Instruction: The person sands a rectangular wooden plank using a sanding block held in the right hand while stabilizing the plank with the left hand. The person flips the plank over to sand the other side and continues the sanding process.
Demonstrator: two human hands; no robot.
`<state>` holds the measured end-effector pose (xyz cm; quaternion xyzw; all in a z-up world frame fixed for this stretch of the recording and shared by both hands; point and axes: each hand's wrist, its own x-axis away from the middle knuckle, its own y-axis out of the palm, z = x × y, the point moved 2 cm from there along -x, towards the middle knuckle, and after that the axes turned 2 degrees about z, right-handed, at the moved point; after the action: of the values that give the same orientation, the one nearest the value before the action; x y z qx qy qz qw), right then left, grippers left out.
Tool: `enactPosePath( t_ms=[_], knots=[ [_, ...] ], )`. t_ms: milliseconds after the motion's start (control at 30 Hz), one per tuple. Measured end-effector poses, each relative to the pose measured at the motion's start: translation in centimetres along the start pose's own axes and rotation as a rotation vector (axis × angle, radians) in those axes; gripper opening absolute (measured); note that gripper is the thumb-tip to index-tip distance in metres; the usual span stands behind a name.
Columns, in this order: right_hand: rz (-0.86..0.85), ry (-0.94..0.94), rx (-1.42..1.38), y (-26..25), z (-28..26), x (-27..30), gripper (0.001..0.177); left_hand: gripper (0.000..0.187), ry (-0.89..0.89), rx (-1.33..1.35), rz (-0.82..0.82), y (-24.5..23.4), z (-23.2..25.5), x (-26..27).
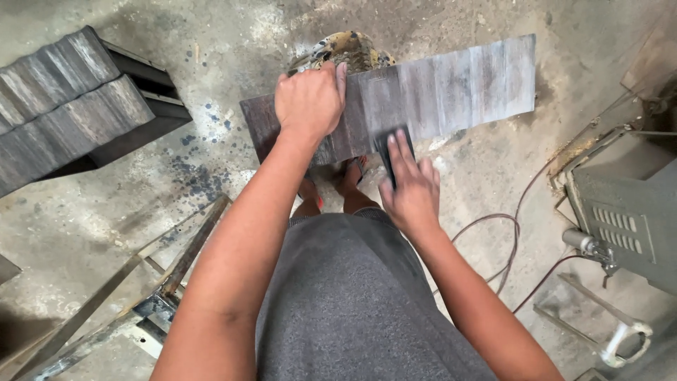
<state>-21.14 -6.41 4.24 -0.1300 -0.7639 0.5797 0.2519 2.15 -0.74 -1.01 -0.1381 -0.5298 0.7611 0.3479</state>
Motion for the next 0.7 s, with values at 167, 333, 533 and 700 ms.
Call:
enactPosePath(
  t_ms=[167,333,533,700],
  knots=[
    [-0.018,0.006,-0.042,-0.7,-0.6,-1.4,0.073,0.059,0.011,0.007,0.008,0.0,0.0,0.3],
    [-0.133,-0.039,0.200,-1.5,-0.4,-0.4,0.098,0.055,-0.005,0.034,-0.032,0.1,0.0,0.0],
    [-0.254,-0.008,0.119,-3.7,-3.0,-6.5,0.104,0.058,0.012,0.008,0.018,0.2,0.0,0.1],
    [-0.237,-0.058,0.191,-1.6,-1.3,-3.1,0.108,0.057,0.016,-0.014,0.040,-0.1,0.0,0.2]
  ],
)
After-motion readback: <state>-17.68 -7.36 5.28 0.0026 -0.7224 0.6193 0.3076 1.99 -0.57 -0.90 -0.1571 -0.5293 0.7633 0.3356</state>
